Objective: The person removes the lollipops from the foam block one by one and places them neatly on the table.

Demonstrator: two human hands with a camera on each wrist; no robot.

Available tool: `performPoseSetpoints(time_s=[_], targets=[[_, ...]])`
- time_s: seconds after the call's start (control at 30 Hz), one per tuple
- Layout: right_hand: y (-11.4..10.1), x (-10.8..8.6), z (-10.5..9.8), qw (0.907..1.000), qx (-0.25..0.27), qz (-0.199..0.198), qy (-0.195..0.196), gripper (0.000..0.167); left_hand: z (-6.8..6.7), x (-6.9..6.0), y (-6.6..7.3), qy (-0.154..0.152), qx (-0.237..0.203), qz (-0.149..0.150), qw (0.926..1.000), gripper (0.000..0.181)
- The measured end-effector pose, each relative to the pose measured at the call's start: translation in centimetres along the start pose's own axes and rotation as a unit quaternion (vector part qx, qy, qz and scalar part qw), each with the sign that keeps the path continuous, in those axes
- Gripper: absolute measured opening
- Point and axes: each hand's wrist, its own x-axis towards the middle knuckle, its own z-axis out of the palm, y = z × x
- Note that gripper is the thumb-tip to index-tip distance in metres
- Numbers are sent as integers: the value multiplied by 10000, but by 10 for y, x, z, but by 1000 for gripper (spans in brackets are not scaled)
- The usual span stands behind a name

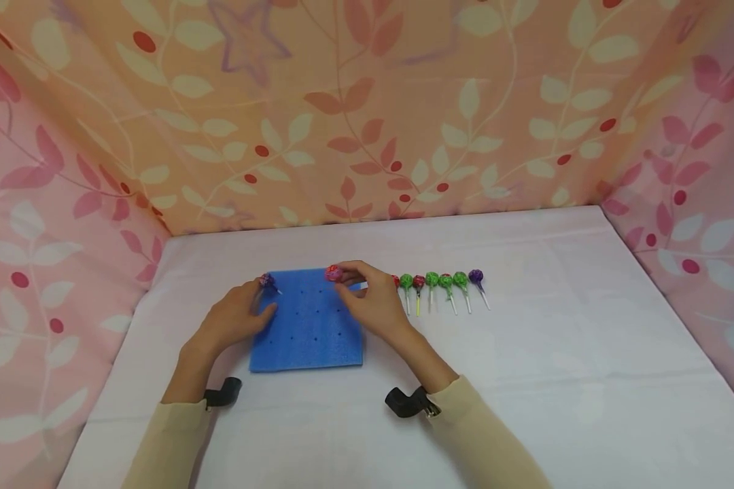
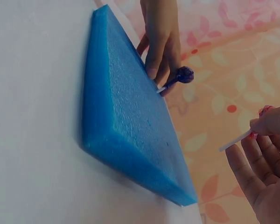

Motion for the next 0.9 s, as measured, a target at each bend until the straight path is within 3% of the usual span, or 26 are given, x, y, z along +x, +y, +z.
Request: performPoseSetpoints(time_s=[0.33,0.6,0.9], targets=[[-4,-12,-24,9999,-50,43,120,34,-2,-2,4,-30,-29,-4,10000,70],[-2,-18,-31,9998,-85,83,136,33,-1,-2,3,-30,-20,-8,10000,72],[-2,-23,-44,9985,-463,116,250,33,-2,-2,4,-12,-23,-5,10000,71]])
